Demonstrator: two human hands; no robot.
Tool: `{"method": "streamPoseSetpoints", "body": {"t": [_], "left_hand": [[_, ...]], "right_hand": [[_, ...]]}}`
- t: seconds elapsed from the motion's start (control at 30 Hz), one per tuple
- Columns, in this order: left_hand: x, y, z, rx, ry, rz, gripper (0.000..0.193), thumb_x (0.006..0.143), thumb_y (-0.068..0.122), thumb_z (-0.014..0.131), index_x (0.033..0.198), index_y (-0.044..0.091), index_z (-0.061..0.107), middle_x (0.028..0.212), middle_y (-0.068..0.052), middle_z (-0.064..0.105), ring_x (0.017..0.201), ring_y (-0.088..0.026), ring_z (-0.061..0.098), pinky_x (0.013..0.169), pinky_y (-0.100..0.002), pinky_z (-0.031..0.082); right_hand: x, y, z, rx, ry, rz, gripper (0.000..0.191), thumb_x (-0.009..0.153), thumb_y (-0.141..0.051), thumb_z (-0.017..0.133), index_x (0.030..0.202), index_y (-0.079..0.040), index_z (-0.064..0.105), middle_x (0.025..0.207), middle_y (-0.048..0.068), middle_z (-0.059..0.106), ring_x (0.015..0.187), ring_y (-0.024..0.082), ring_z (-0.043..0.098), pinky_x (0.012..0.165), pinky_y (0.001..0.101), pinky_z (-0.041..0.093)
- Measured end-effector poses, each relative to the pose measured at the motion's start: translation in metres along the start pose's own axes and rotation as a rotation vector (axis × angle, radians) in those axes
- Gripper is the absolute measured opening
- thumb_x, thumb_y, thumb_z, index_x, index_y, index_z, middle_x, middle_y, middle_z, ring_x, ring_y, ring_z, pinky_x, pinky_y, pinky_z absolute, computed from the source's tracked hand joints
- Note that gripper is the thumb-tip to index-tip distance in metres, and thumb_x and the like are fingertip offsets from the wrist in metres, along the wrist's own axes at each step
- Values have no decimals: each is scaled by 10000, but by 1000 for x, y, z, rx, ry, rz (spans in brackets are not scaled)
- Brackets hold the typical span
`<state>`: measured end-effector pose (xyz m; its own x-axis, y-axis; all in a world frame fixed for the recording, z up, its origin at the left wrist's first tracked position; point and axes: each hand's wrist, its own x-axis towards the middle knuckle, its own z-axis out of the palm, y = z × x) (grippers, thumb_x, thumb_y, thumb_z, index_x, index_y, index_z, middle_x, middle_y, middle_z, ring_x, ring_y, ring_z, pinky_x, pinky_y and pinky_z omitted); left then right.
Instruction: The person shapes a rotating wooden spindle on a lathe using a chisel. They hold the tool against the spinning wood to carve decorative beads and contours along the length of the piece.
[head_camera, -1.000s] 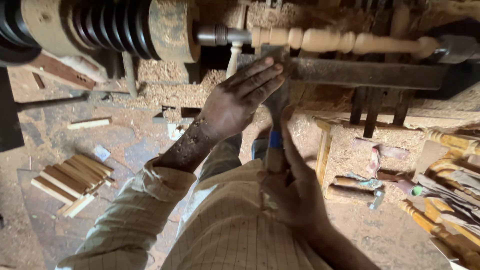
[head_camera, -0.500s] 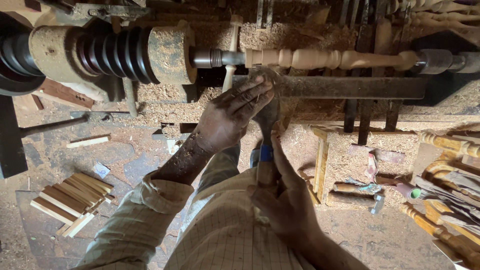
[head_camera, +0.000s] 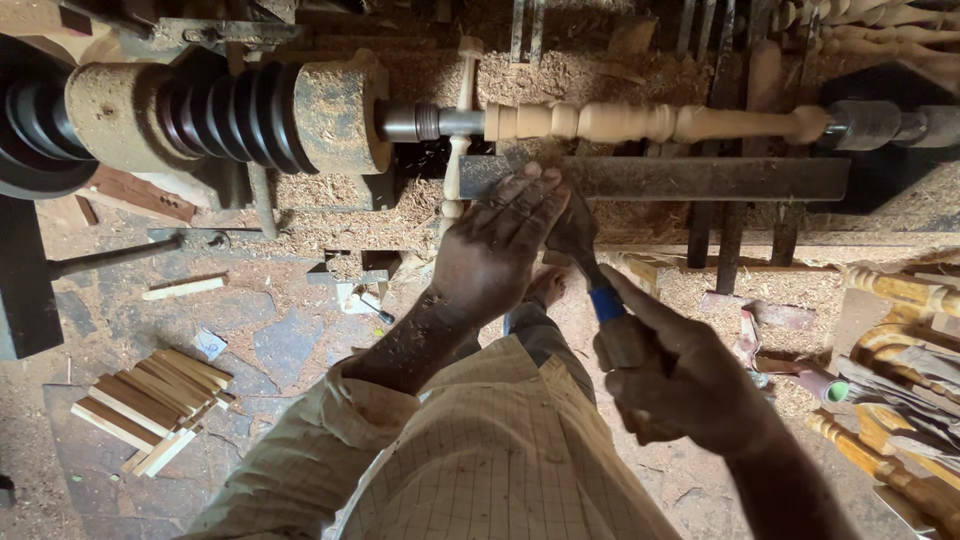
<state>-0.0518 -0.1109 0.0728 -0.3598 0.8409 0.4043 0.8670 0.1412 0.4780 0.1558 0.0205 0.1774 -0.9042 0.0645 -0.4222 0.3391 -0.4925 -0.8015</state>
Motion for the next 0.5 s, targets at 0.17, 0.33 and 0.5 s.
{"method": "streamPoseSetpoints", "body": {"t": [0.17, 0.33, 0.5], "left_hand": [[3, 15, 11, 71, 38, -41, 463, 949, 47, 709, 1401, 78, 612, 1412, -133, 665, 1302, -295, 705, 1077, -435, 602], [9, 35, 22, 32, 45, -120, 461, 938, 19, 699, 1391, 10, 614, 1388, -215, 664, 1223, -364, 708, 977, -458, 621], [15, 45, 26, 132, 13, -170, 563, 901, 82, 744, 1422, -13, 553, 1440, -232, 607, 1331, -383, 641, 1075, -496, 578]], "right_hand": [[-1, -6, -48, -284, -117, -22, 959, 859, -18, 687, 1658, -55, 157, 768, -12, 546, 523, 52, 501, 413, 237, 544], [11, -13, -98, -134, -356, -16, 933, 900, -66, 647, 1647, -39, 88, 762, 42, 614, 460, 82, 550, 351, 252, 554], [11, -13, -133, -167, -356, 103, 933, 866, -99, 668, 1608, -45, 105, 750, 57, 603, 428, 91, 545, 322, 263, 547]]}}
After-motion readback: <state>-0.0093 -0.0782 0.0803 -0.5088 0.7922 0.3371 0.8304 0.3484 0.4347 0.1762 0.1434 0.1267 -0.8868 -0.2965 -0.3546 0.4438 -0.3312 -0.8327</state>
